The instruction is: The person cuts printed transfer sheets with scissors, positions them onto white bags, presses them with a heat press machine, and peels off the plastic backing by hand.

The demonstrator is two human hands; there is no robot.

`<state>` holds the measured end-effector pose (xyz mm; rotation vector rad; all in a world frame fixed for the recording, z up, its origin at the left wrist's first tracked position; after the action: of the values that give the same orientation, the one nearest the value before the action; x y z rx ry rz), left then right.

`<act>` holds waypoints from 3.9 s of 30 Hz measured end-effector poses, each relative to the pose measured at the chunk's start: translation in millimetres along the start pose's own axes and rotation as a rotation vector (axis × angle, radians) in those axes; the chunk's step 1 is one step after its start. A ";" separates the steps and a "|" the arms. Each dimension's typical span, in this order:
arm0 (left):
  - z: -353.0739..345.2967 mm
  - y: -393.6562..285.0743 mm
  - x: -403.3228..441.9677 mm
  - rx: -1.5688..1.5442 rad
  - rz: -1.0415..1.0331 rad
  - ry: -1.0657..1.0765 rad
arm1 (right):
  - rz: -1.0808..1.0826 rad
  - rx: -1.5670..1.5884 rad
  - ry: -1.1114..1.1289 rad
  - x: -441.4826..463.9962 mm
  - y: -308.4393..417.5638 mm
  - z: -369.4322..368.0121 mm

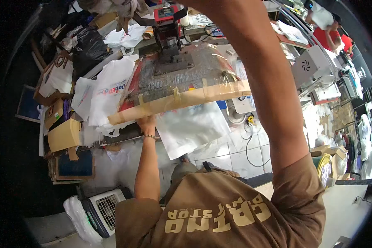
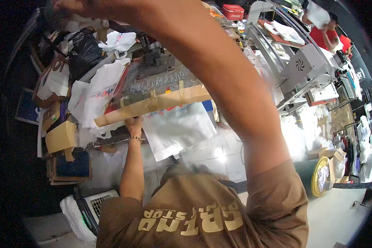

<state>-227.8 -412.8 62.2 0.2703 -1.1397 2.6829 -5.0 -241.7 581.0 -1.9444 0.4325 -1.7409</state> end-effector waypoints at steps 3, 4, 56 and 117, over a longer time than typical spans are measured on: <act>-30.1 34.3 11.6 0.139 -0.081 -0.029 | -0.076 0.125 -0.021 -10.2 4.9 7.4; -26.4 29.3 6.5 0.145 -0.108 -0.022 | -0.069 0.123 -0.021 -8.0 14.7 16.0; -40.7 -151.3 38.3 -0.568 0.183 0.588 | -0.716 0.836 1.568 -291.4 261.5 33.7; 82.8 -242.8 63.3 -0.747 0.013 0.511 | -0.471 0.795 1.283 -98.1 121.6 28.0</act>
<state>-217.1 -300.5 301.2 -0.5075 -1.8015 1.9458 19.9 -285.5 430.5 -0.2211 -0.3521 -2.7052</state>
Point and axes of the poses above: each hand's wrist, its own x-axis towards the middle knuckle, its own z-axis out of the back of the hand, y = z × x, the point moved 7 cm from there along x, towards the middle knuckle, and after that the axes turned 8 degrees about z, right-handed, at the moved point
